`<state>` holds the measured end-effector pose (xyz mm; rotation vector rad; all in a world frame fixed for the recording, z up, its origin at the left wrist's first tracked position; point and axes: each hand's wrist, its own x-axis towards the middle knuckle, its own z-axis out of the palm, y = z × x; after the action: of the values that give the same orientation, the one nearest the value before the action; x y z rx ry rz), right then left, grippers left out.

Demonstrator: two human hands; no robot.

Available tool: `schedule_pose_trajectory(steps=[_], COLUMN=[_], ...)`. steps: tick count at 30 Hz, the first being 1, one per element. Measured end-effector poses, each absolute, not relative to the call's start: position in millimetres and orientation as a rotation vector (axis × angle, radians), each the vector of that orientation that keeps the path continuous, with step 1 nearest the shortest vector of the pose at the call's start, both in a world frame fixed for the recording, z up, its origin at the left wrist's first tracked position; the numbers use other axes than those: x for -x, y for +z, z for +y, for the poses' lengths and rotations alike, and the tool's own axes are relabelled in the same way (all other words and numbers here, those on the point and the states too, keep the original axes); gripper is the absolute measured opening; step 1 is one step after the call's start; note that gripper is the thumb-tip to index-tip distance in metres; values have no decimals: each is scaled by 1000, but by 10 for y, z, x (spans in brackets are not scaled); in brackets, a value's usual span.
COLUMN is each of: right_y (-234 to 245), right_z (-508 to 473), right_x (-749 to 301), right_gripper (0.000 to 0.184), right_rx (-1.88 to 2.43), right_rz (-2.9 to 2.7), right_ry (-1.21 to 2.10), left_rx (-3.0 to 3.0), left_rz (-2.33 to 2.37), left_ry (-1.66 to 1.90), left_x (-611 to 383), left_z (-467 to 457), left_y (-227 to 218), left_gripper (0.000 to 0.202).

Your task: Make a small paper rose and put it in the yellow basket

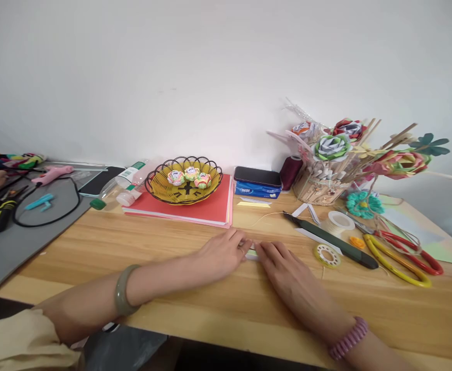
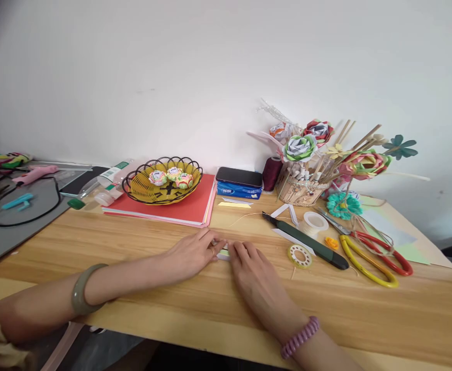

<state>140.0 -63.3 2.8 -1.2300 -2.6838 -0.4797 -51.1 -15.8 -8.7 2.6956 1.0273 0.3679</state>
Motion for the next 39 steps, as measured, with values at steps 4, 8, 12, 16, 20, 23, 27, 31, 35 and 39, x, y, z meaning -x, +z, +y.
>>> schedule_pose_trajectory(steps=[4, 8, 12, 16, 20, 23, 27, 31, 35, 39], right_y=[67, 67, 65, 93, 104, 84, 80, 143, 203, 218], right_z=[-611, -544, -502, -500, -493, -486, -495, -543, -633, -692], right_x=[-1403, -1402, -1428, -1474, -1487, -1493, -1526, -1492, -1334, -1177], right_gripper=[36, 32, 28, 36, 44, 47, 45, 29, 22, 32], right_rx=[1253, 1264, 1233, 1226, 1234, 1217, 1192, 1183, 1211, 1136], right_rz=[-2657, -2632, -2617, -2575, -2541, -2539, -2476, -2165, -1804, -1607], right_ry=[-441, -395, -361, -381, -481, -564, -418, 32, 604, 1041], left_rx=[-2577, -2606, -2612, -2511, -2373, -2303, -1917, -1458, -1298, -1368], left_rz=[1109, 1072, 1042, 994, 934, 931, 872, 824, 708, 621], left_ry=[401, 355, 342, 448, 573, 611, 715, 856, 903, 839], left_x=[471, 445, 435, 439, 442, 441, 416, 348, 260, 176], left_z=[-96, -56, -63, -68, -94, -147, -186, -170, -227, -357], left_y=[-82, -13, 70, 96, 89, 88, 115, 206, 333, 411], left_gripper=[29, 24, 27, 31, 30, 29, 25, 37, 36, 26])
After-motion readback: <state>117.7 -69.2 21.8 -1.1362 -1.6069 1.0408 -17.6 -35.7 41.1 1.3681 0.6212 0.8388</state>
